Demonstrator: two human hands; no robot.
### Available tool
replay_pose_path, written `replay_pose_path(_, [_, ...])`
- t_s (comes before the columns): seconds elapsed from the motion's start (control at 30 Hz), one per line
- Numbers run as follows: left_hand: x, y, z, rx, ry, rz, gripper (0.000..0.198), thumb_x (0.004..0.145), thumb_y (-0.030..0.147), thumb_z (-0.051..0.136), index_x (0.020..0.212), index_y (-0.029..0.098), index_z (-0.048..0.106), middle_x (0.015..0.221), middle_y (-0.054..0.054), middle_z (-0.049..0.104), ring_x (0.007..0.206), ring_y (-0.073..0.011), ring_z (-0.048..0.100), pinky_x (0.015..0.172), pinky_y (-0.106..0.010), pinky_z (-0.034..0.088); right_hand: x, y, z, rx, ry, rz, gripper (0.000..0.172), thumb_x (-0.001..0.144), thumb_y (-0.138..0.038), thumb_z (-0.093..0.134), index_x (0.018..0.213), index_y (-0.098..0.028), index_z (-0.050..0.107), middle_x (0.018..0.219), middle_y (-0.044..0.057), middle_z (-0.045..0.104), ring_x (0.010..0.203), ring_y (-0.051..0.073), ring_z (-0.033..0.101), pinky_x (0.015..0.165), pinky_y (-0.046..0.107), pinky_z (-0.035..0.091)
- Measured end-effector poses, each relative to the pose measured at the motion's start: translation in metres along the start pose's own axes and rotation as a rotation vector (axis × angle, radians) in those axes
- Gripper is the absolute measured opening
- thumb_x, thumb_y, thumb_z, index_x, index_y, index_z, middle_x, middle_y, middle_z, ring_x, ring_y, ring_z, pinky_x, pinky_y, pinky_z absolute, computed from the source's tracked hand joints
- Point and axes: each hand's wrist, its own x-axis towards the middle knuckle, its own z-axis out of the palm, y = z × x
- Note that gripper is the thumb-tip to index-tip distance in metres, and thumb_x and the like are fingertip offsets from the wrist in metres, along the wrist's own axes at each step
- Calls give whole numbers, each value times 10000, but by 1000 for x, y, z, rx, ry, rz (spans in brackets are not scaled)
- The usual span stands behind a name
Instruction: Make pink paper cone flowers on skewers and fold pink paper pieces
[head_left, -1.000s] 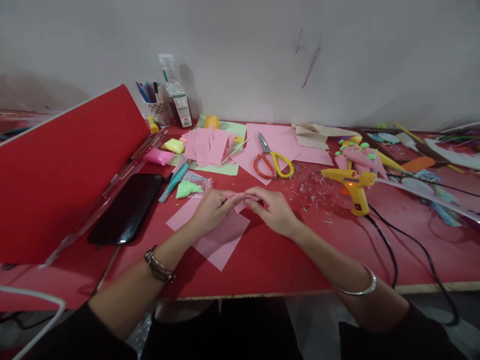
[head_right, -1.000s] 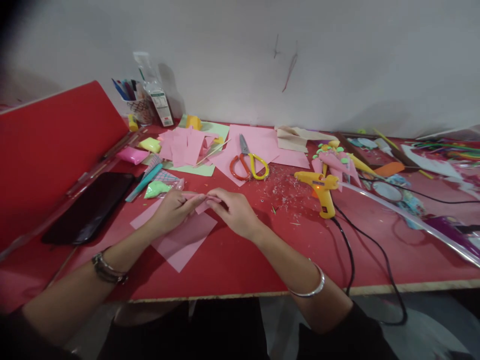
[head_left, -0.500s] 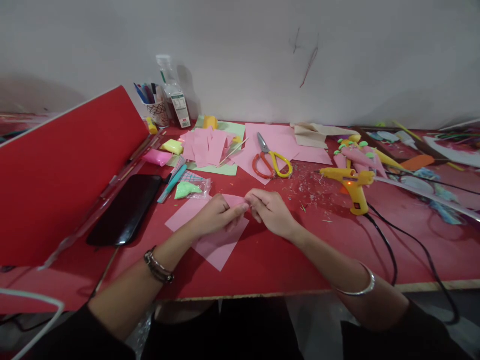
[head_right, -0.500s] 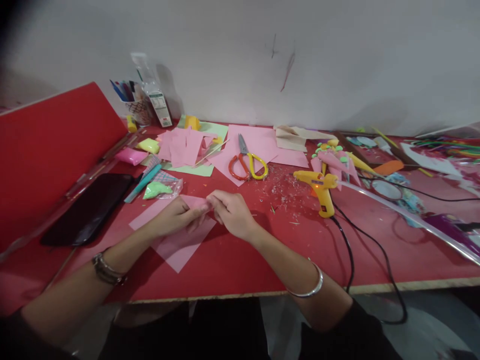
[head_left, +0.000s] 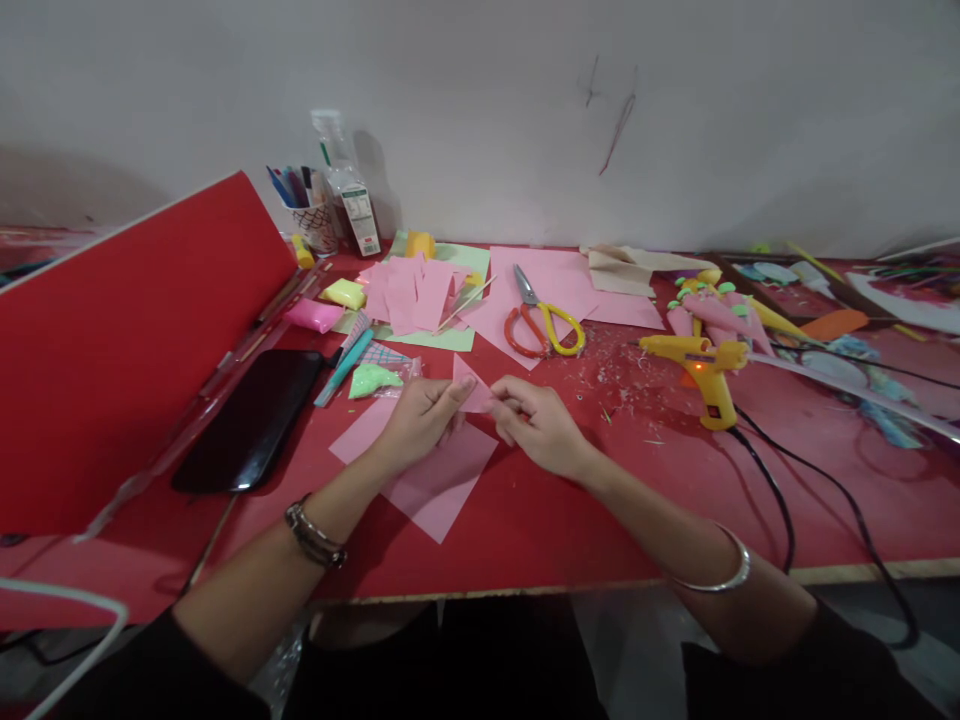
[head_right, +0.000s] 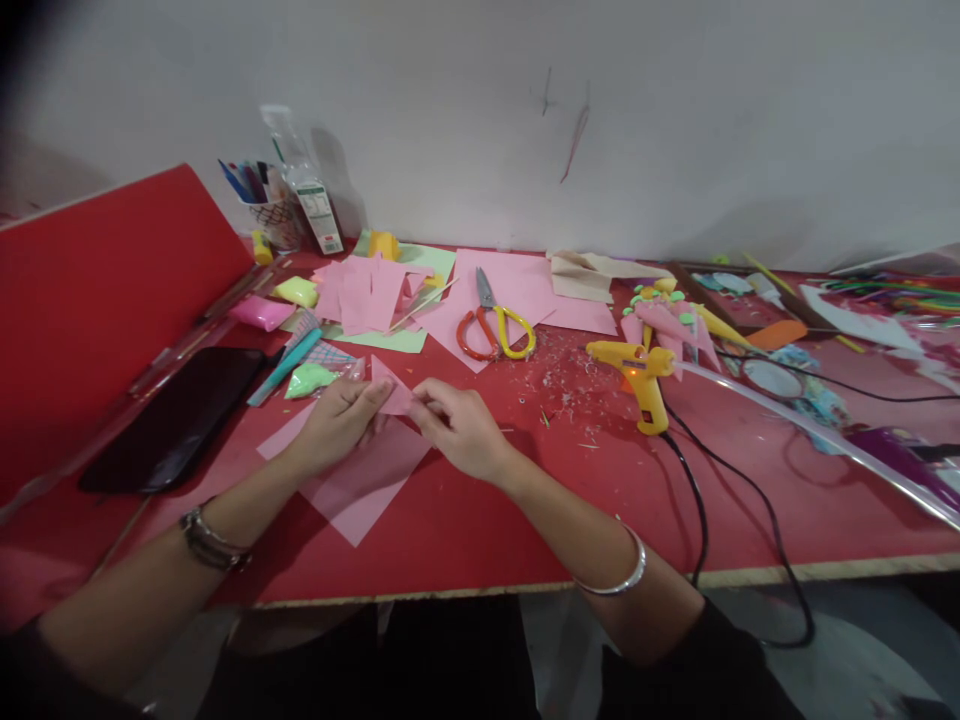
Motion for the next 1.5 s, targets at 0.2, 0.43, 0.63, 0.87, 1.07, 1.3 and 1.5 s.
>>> replay_pose_path(0.2, [3, 0, -1, 119, 87, 129, 389, 766, 356, 433, 430, 160, 416, 403, 38, 432, 383, -53, 388, 398, -177, 307, 1, 0, -2, -121, -65, -23, 268, 835, -234, 329, 571, -190, 344, 448, -53, 436, 419, 54, 418, 483, 175, 322])
replay_pose_path(0.43, [1, 2, 1, 182, 186, 210, 437, 819, 367, 343, 425, 188, 282, 356, 65, 276, 341, -51, 268, 356, -197, 224, 0, -3, -2, -43, -100, -2, 295, 828, -249, 355, 542, -182, 373, 392, -71, 396, 382, 45, 393, 463, 168, 321])
replay_pose_path(0.63, [2, 1, -2, 19, -2, 21, 509, 793, 468, 344, 374, 180, 367, 280, 47, 354, 280, -44, 324, 326, -178, 262, 0, -1, -1, 126, -52, 104, 290, 794, -306, 417, 535, -177, 410, 340, -91, 349, 315, 29, 314, 371, 163, 257])
replay_pose_path(0.87, [2, 2, -1, -34, -195, -97, 497, 785, 478, 346, 413, 161, 436, 271, 49, 399, 268, -39, 361, 327, -150, 284, 3, 3, 1, 277, 58, 176, 283, 783, -338, 421, 555, -171, 432, 316, -103, 342, 277, 19, 280, 340, 165, 217])
replay_pose_path(1.07, [3, 1, -3, 11, -169, -115, 474, 779, 452, 381, 408, 162, 440, 256, 59, 376, 264, -46, 370, 337, -157, 284, 4, 2, 1, 289, 54, 179, 232, 780, -317, 414, 611, -165, 458, 342, -104, 353, 295, 21, 276, 342, 167, 214])
replay_pose_path(1.3, [1, -1, 0, 36, -215, 77, 556, 838, 458, 209, 577, 132, 576, 353, 26, 451, 350, -69, 421, 443, -190, 356, 8, 9, -6, 234, 189, 197, 241, 780, -351, 413, 620, -173, 441, 369, -95, 374, 337, 33, 315, 392, 180, 267])
replay_pose_path(1.5, [-2, -6, 3, 334, -143, 350, 529, 857, 371, 195, 524, 152, 541, 382, 22, 449, 377, -70, 416, 463, -193, 328, 15, 18, -8, 303, 374, 259, 225, 767, -323, 436, 924, -162, 456, 434, -103, 397, 403, 52, 374, 428, 193, 285])
